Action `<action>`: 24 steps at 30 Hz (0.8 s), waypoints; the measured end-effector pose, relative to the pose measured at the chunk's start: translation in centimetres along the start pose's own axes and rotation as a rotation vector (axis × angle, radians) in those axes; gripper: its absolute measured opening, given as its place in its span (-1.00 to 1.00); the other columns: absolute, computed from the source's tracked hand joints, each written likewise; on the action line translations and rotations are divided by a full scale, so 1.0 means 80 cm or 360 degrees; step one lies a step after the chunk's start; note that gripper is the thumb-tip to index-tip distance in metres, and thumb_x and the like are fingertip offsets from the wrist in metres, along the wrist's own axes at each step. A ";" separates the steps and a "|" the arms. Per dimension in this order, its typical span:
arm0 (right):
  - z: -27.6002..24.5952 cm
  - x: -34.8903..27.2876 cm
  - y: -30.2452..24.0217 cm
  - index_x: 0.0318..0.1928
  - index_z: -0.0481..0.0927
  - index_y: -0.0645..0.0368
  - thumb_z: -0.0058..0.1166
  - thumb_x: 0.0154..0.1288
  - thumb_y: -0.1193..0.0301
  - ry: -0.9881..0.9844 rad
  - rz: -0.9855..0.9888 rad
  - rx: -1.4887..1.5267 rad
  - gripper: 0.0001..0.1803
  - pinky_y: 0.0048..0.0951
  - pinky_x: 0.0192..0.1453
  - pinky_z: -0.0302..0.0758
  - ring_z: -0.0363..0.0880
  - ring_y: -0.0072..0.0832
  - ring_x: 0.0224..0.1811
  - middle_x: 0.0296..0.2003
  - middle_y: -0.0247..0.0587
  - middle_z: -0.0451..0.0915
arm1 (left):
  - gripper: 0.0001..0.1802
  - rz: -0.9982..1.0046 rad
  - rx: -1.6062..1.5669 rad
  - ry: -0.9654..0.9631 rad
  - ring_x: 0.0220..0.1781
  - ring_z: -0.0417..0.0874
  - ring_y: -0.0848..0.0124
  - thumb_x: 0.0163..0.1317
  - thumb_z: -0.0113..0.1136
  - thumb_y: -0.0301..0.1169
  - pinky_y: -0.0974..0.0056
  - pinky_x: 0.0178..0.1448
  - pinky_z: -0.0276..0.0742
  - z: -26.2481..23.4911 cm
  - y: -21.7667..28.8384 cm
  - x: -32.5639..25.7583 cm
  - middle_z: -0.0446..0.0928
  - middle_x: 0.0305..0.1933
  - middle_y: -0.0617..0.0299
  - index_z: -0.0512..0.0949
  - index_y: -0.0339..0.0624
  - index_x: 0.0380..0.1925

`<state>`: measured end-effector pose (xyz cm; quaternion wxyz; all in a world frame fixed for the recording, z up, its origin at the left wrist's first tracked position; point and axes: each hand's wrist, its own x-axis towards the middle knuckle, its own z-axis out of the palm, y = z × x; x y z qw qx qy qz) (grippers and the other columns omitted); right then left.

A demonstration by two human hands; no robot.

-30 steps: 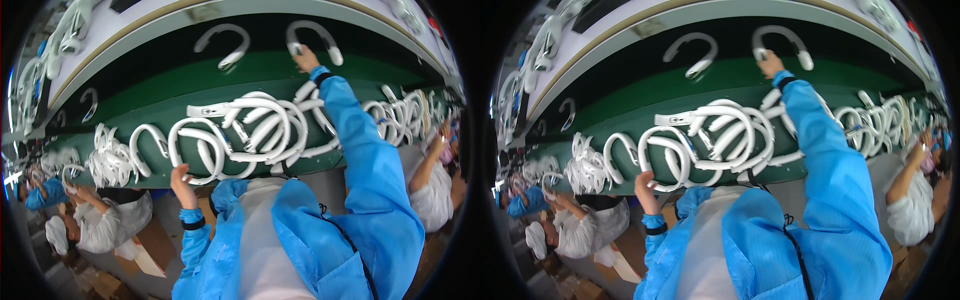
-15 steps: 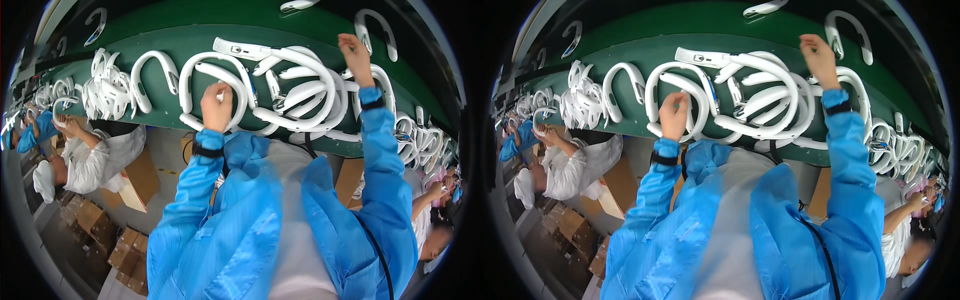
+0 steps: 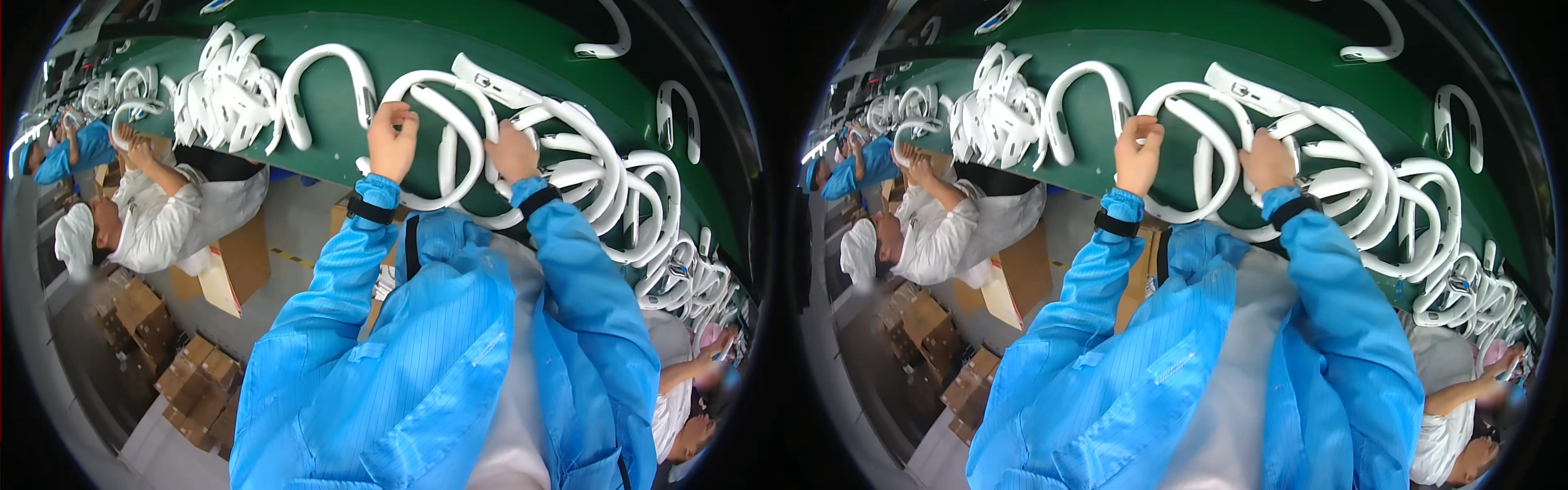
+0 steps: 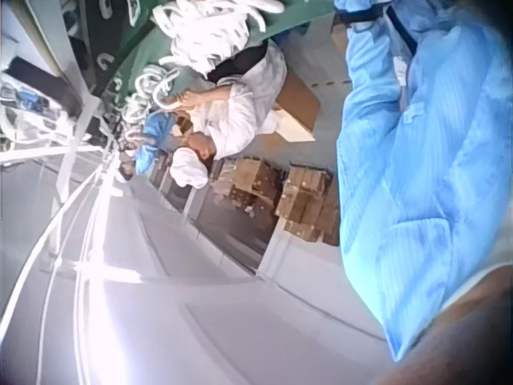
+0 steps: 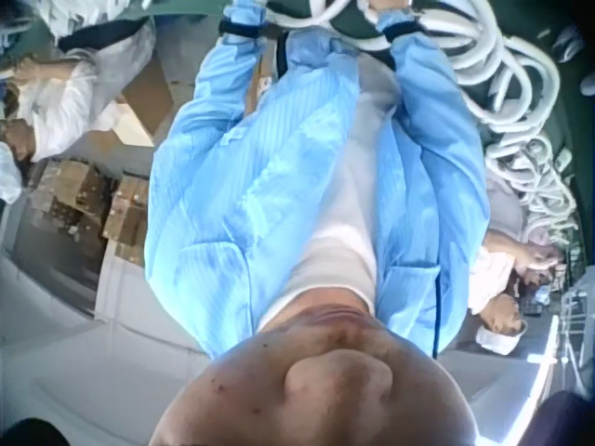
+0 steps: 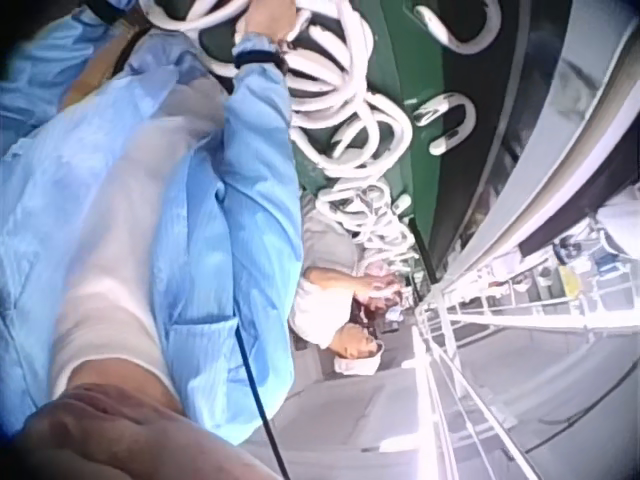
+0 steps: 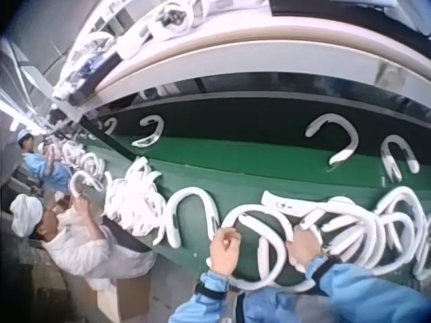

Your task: Assembling the internal components of a neck massager.

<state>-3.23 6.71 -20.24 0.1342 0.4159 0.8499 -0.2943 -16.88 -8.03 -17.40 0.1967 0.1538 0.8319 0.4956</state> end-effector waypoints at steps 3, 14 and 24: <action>0.002 0.005 0.011 -0.29 0.41 0.34 0.07 -0.06 0.28 0.0231 -0.0030 0.0414 -0.62 -0.08 -0.11 0.42 0.51 0.09 -0.27 -0.40 0.22 0.54 | -0.84 0.0038 0.0071 0.0268 -0.29 0.52 0.36 0.07 0.11 -0.44 0.34 -0.33 0.42 -0.042 -0.050 -0.009 0.50 -0.31 0.13 0.49 -0.28 -0.35; -0.127 -0.093 -0.057 -0.18 0.22 0.20 0.23 -0.16 0.57 0.0925 -0.0524 0.1454 -0.48 -0.47 -0.09 0.40 0.45 -0.46 -0.21 -0.20 -0.13 0.45 | -0.73 0.0331 -0.0454 -0.0351 -0.17 0.50 0.35 0.13 0.10 -0.41 0.32 -0.09 0.40 -0.055 0.127 -0.054 0.52 -0.19 0.08 0.49 -0.31 -0.18; -0.159 -0.206 -0.071 -0.17 0.39 0.16 0.17 -0.09 0.53 0.1042 -0.0733 0.1004 -0.61 -0.33 0.09 0.28 0.28 -0.18 0.05 0.01 -0.01 0.27 | -0.60 -0.0449 -0.1727 -0.1275 0.04 0.46 -0.04 0.30 -0.19 -0.12 -0.02 0.06 0.44 0.014 0.211 -0.059 0.37 0.03 -0.19 0.29 -0.19 -0.05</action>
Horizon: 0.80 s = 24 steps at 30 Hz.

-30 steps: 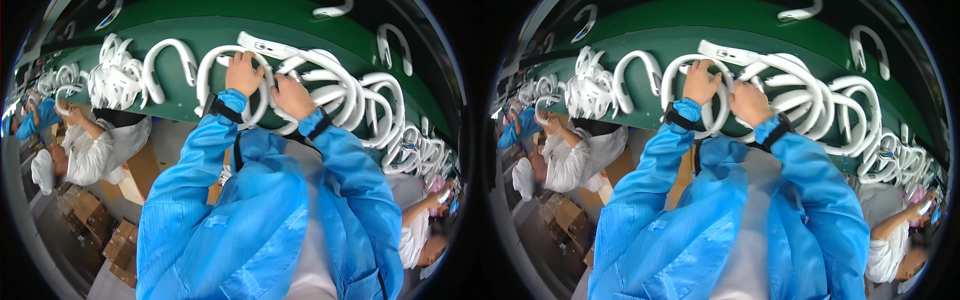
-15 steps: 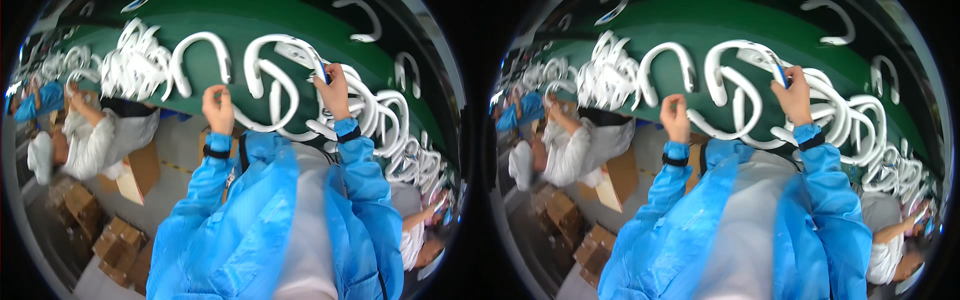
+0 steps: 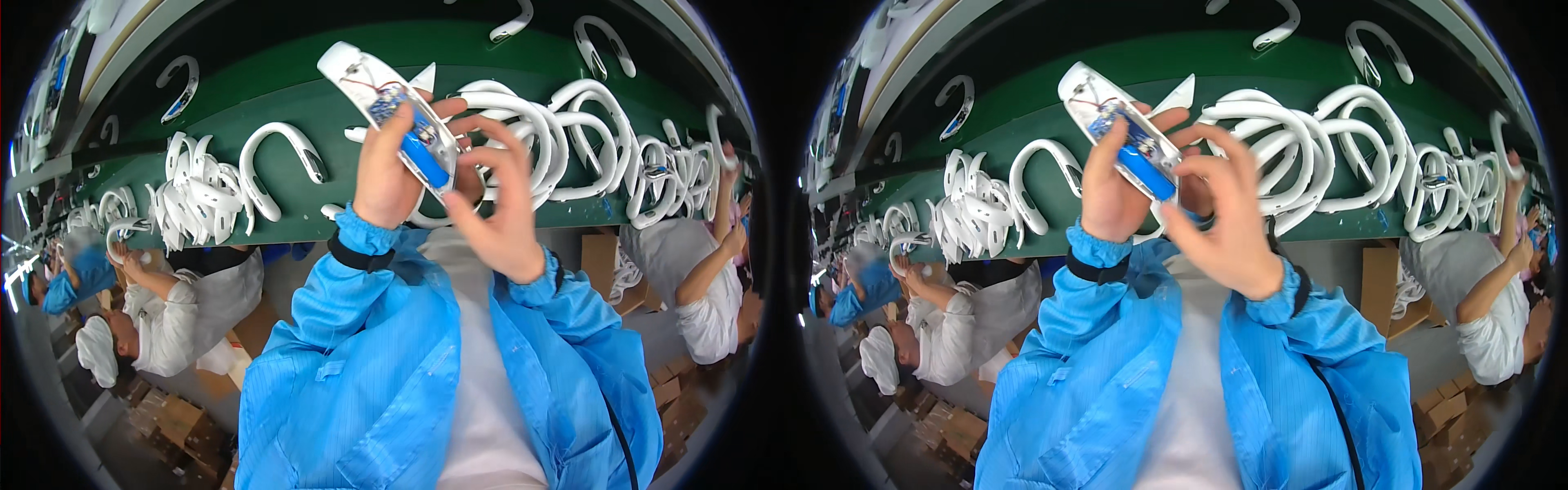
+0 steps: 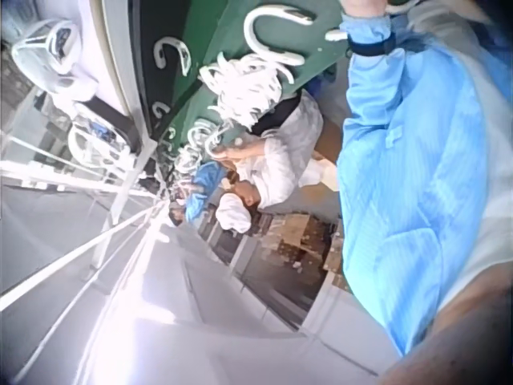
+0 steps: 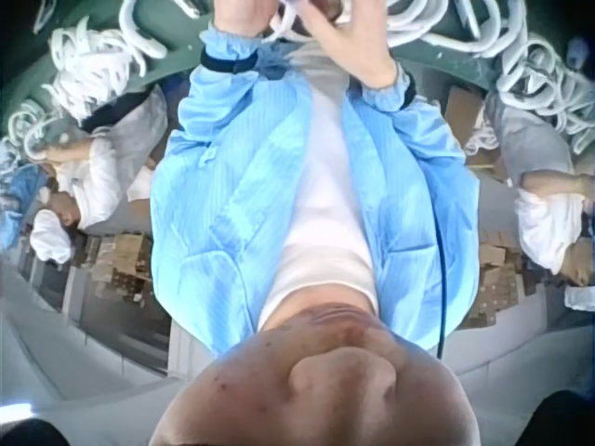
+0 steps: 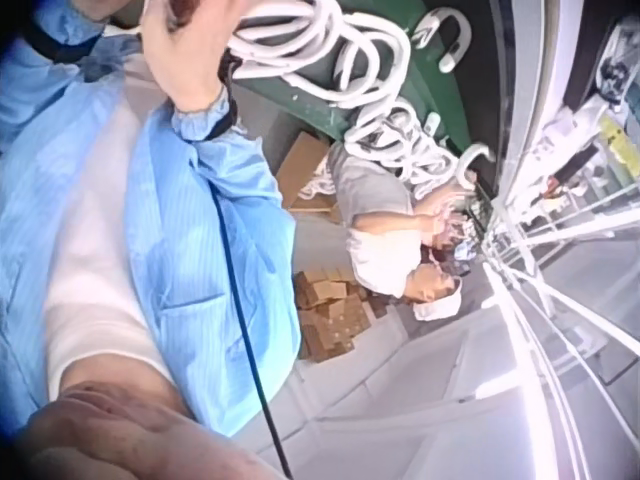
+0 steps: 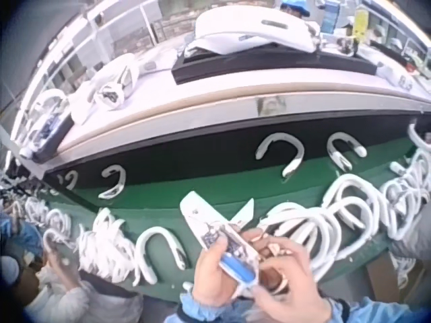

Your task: Assembling the internal components of a neck massager.

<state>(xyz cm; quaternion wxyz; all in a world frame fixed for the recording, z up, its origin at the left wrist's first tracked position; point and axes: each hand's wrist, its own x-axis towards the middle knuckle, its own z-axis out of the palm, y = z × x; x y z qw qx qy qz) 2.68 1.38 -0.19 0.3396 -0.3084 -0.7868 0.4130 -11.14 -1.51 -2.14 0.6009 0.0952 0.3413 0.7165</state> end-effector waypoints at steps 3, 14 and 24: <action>-0.039 -0.004 0.008 -0.34 0.55 0.25 0.13 0.03 0.51 0.0085 0.0426 0.0343 -0.86 -0.55 -0.21 0.34 0.41 -0.50 -0.29 -0.34 -0.21 0.49 | -0.50 -0.0066 -0.0315 -0.0082 -0.32 0.56 0.07 0.28 -0.26 0.03 0.06 -0.23 0.49 -0.005 -0.006 0.000 0.48 -0.32 0.04 0.36 -0.18 -0.13; -0.062 0.021 -0.013 -0.25 0.55 0.40 0.05 0.15 0.42 -0.0554 0.1133 0.1030 -0.75 -0.70 -0.66 0.28 0.45 -0.64 -0.69 -0.54 -0.20 0.58 | -0.04 0.0416 0.0468 0.0079 -0.37 0.52 0.38 0.07 -0.50 0.43 0.36 -0.31 0.46 0.029 -0.055 -0.024 0.49 -0.37 0.08 0.37 -0.34 -0.13; -0.064 0.018 0.004 -0.27 0.54 0.38 0.08 0.17 0.39 -0.0503 0.1286 0.1247 -0.75 -0.68 -0.59 0.42 0.53 -0.59 -0.60 -0.52 -0.17 0.58 | 0.07 0.0694 0.1107 -0.0071 -0.25 0.51 0.45 -0.08 -0.29 0.50 0.38 -0.19 0.47 0.019 -0.066 -0.025 0.46 -0.24 0.14 0.30 -0.42 -0.05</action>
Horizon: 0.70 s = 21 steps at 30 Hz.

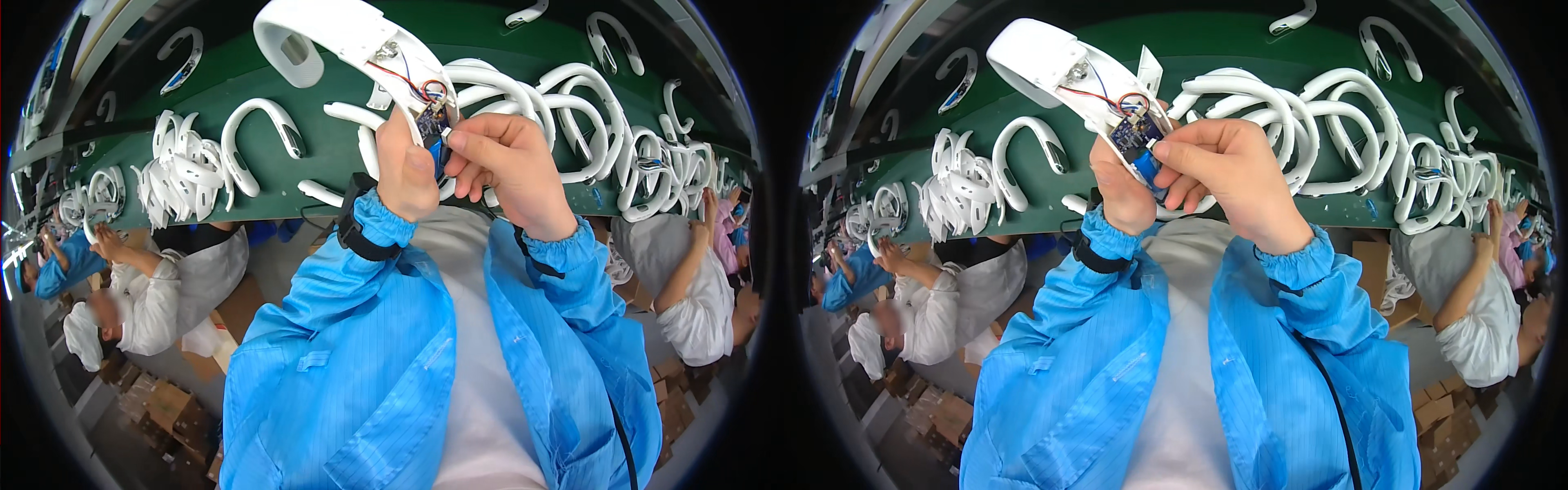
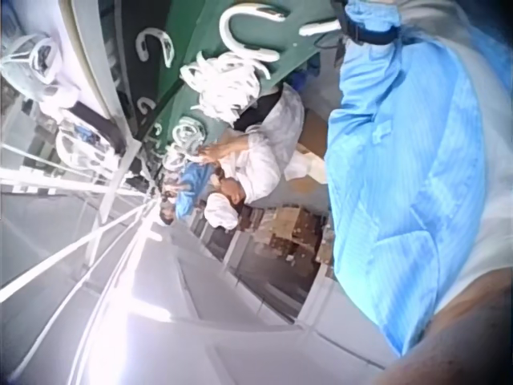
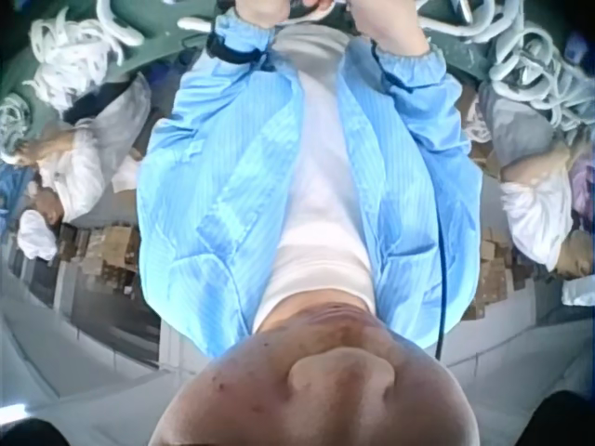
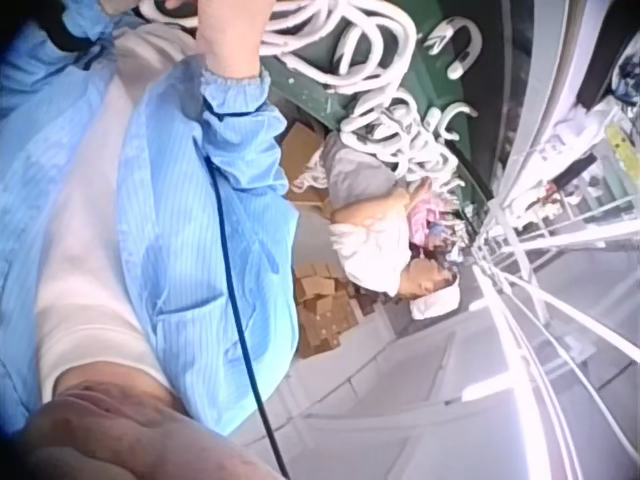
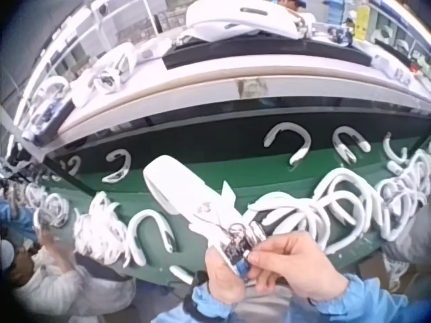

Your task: Assembling the internal components of a neck massager.

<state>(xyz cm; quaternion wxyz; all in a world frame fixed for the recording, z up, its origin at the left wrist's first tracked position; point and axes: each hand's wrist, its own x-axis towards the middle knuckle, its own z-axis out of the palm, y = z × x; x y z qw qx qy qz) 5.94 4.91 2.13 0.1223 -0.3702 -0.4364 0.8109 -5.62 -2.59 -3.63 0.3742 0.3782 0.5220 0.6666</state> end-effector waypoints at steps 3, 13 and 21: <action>-0.002 0.002 0.007 -0.28 0.54 0.38 0.08 0.17 0.40 0.0011 -0.0004 0.0079 -0.76 -0.66 -0.55 0.45 0.54 -0.58 -0.59 -0.51 -0.16 0.58 | -0.03 0.0229 0.0138 0.0069 -0.37 0.51 0.37 0.01 -0.27 0.43 0.31 -0.32 0.45 0.005 -0.007 0.004 0.47 -0.37 0.09 0.34 -0.44 -0.16; -0.009 0.004 0.016 -0.26 0.53 0.39 0.09 0.17 0.42 -0.0019 -0.0047 0.0195 -0.76 -0.62 -0.51 0.50 0.55 -0.54 -0.58 -0.49 -0.12 0.58 | -0.06 0.0355 0.0357 -0.0056 -0.41 0.59 0.08 0.02 -0.22 0.39 0.21 -0.37 0.49 -0.004 -0.005 0.009 0.50 -0.40 -0.03 0.36 -0.44 -0.15; -0.006 0.004 0.015 -0.27 0.54 0.39 0.11 0.15 0.42 0.0005 -0.0016 0.0150 -0.76 -0.61 -0.49 0.51 0.56 -0.54 -0.56 -0.49 -0.11 0.58 | -0.10 0.0430 0.0500 -0.0119 -0.43 0.58 0.07 0.01 -0.13 0.36 0.20 -0.41 0.49 -0.013 -0.005 0.011 0.49 -0.44 -0.03 0.39 -0.43 -0.19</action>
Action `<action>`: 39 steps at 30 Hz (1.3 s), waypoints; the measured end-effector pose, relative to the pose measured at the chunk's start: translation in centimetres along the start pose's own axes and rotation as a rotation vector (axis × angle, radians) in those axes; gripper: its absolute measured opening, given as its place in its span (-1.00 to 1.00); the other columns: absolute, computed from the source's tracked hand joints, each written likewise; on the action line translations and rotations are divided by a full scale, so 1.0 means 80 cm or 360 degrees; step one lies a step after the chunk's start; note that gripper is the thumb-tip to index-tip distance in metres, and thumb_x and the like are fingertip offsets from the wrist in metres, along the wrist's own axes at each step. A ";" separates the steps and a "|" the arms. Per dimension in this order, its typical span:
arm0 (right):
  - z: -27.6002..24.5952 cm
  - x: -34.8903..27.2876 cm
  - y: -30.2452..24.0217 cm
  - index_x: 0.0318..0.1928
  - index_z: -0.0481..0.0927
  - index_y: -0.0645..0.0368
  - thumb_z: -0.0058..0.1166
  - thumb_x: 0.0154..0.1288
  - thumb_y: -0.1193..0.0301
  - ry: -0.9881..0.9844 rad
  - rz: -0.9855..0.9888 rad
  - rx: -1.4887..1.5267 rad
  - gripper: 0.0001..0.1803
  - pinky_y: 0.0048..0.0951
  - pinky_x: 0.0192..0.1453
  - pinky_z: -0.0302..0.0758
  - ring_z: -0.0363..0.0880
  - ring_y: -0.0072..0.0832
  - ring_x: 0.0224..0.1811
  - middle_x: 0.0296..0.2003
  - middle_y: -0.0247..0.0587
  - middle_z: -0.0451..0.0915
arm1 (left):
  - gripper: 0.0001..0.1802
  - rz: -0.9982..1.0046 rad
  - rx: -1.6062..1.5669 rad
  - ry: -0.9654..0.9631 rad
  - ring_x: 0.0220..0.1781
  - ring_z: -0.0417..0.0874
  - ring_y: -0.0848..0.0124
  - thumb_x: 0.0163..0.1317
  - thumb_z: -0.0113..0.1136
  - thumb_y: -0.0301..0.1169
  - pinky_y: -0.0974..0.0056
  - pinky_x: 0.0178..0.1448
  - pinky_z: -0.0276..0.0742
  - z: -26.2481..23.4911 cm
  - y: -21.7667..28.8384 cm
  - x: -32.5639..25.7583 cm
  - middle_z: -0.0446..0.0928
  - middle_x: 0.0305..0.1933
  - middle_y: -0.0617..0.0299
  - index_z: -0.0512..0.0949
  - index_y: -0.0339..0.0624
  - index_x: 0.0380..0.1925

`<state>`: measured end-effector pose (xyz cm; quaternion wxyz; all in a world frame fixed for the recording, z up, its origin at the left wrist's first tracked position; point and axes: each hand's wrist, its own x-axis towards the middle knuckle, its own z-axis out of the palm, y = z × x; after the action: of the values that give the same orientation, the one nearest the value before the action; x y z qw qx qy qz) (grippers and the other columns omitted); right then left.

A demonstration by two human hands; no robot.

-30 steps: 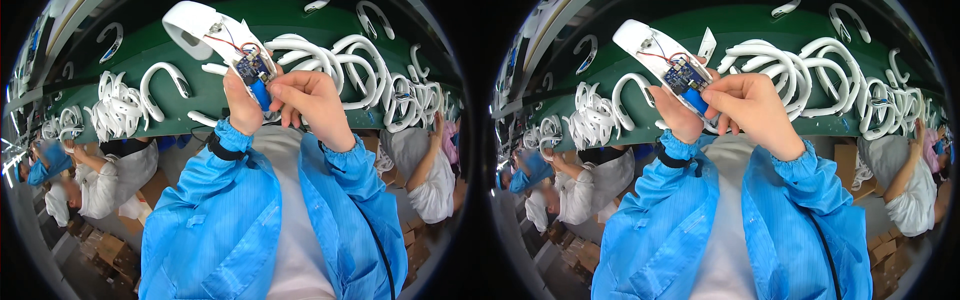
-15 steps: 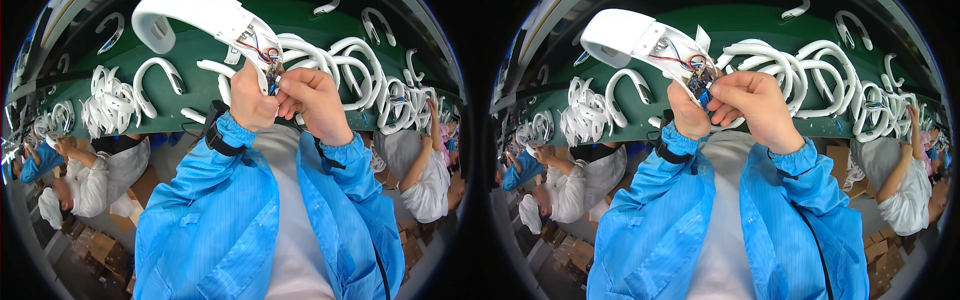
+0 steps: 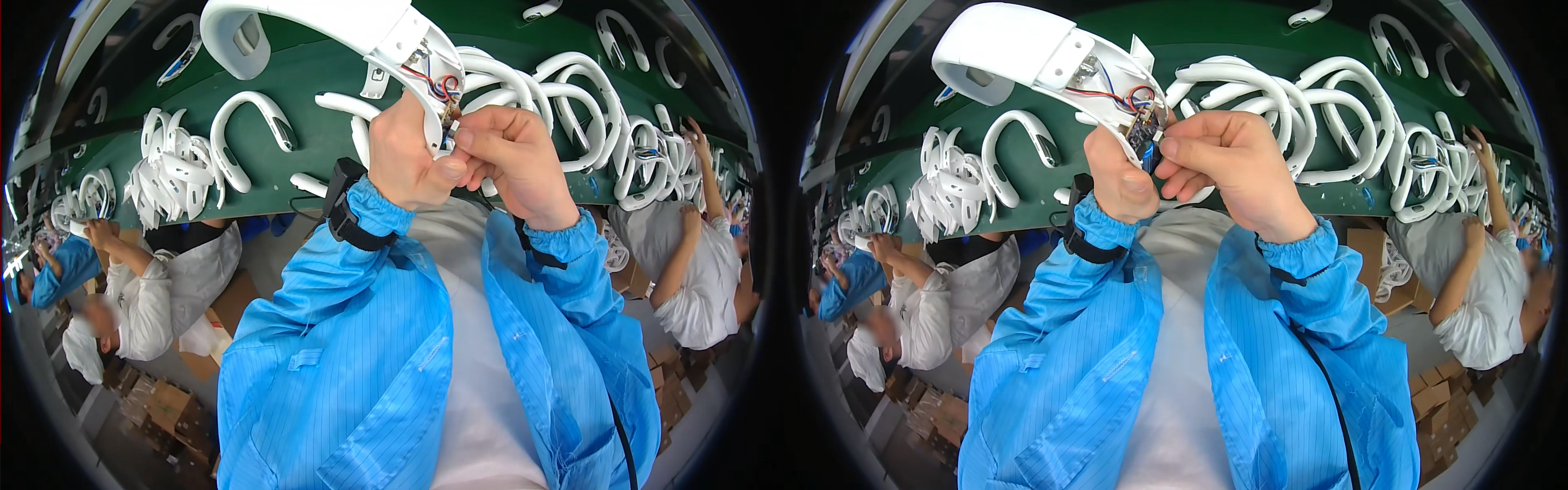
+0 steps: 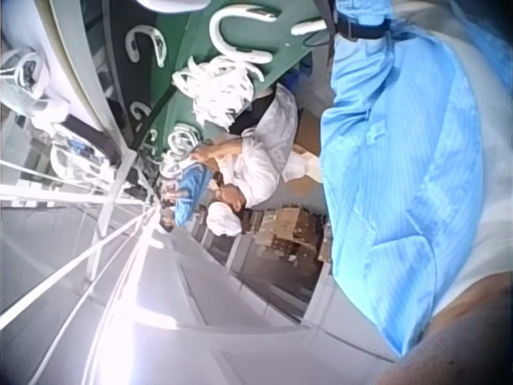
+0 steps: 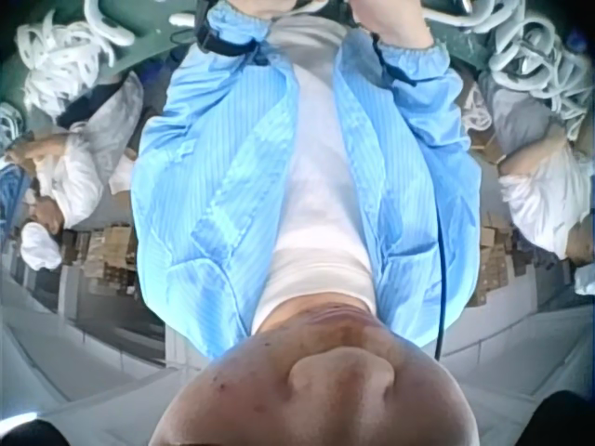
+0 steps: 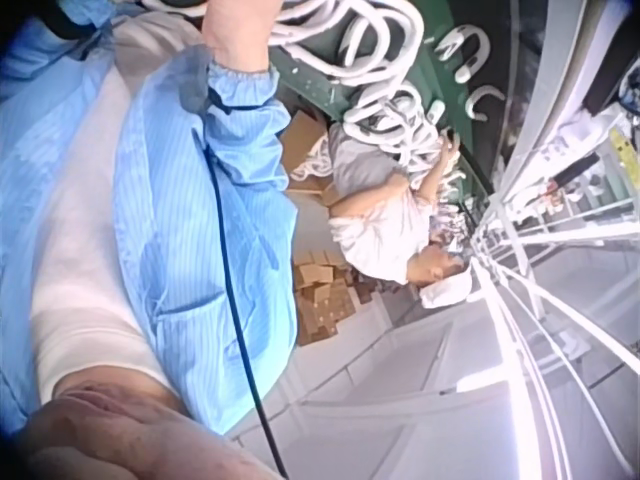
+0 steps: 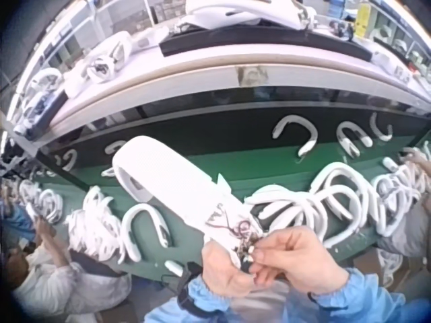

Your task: Assembling the internal components of a neck massager.

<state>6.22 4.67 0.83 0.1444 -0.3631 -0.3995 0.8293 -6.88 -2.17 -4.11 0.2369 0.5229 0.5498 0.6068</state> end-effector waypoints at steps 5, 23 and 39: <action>0.001 0.000 0.002 -0.27 0.54 0.38 0.12 0.15 0.42 -0.0027 -0.0023 0.0015 -0.76 -0.61 -0.47 0.53 0.56 -0.54 -0.56 -0.49 -0.12 0.58 | -0.15 -0.0045 -0.0079 0.0049 -0.45 0.58 0.08 0.01 -0.06 0.32 0.20 -0.43 0.48 0.000 0.001 -0.001 0.50 -0.45 -0.02 0.40 -0.41 -0.20; 0.004 -0.003 -0.003 -0.30 0.55 0.37 0.13 0.13 0.43 -0.0091 -0.0058 -0.0073 -0.78 -0.57 -0.47 0.53 0.56 -0.50 -0.56 -0.50 -0.11 0.59 | -0.09 -0.0142 -0.0238 0.0087 -0.40 0.59 0.18 -0.02 -0.04 0.35 0.25 -0.35 0.49 0.002 0.008 -0.009 0.50 -0.38 0.01 0.36 -0.41 -0.10; 0.004 -0.004 -0.008 -0.27 0.54 0.40 0.13 0.14 0.45 -0.0100 -0.0075 -0.0109 -0.78 -0.56 -0.47 0.54 0.59 -0.48 -0.53 -0.49 -0.09 0.60 | -0.05 -0.0268 -0.0335 0.0133 -0.39 0.56 0.30 -0.05 -0.04 0.37 0.31 -0.33 0.48 0.005 0.015 -0.011 0.50 -0.37 0.07 0.34 -0.44 -0.09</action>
<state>6.19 4.69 1.60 0.1389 -0.3320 -0.4403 0.8225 -5.88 -3.10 -3.42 0.3173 0.4217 0.5344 0.6602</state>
